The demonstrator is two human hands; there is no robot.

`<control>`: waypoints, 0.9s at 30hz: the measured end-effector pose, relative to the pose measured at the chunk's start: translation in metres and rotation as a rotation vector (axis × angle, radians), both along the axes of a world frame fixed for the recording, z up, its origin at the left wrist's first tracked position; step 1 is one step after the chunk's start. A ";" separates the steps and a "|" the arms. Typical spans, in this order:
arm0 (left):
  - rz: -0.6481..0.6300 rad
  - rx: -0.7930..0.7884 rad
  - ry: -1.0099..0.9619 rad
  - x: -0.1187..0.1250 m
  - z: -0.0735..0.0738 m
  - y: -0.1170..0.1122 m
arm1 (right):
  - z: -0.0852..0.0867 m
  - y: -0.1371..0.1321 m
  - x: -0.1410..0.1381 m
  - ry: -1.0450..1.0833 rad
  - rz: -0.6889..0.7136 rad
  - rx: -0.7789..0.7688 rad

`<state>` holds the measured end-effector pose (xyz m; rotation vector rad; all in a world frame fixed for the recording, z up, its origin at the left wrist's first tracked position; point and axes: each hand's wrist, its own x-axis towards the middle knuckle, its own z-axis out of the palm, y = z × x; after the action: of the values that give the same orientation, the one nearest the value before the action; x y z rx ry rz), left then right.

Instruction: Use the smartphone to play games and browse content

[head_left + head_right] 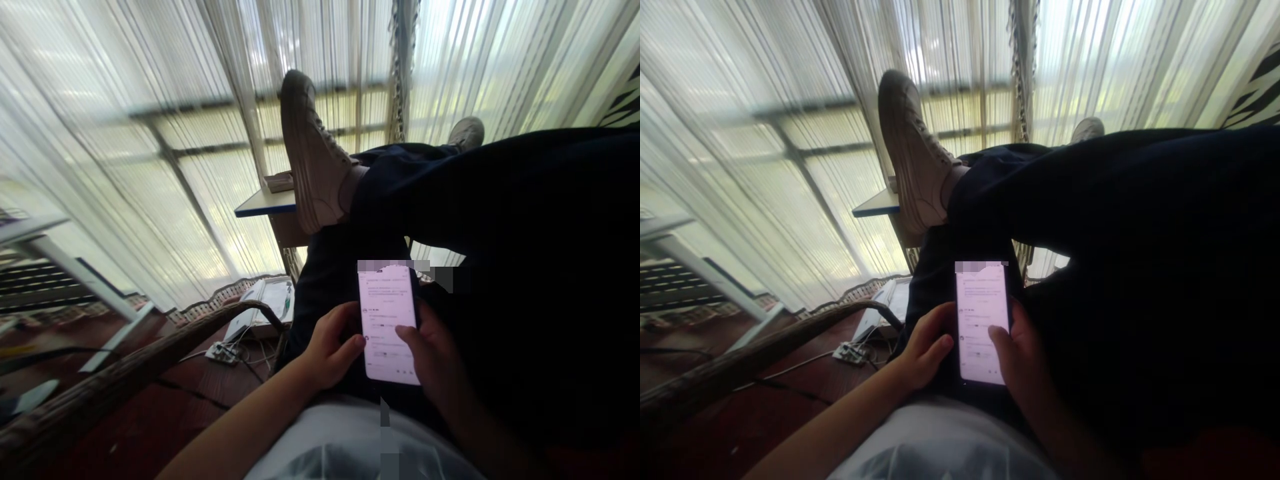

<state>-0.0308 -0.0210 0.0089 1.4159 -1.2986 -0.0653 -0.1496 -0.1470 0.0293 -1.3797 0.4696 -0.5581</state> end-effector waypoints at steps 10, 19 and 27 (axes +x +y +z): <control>-0.067 -0.024 0.239 0.002 -0.003 -0.003 | -0.001 -0.001 -0.004 0.004 0.017 0.122; 0.184 -0.150 0.291 -0.005 0.003 -0.001 | -0.002 -0.005 0.001 0.006 -0.062 0.225; -0.167 -0.060 0.001 -0.075 0.089 0.053 | 0.004 0.000 0.000 -0.011 -0.076 0.198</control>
<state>-0.1060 0.0316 0.0974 1.2541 -1.4047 -0.1379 -0.1499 -0.1472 0.0335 -1.1730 0.5550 -0.5652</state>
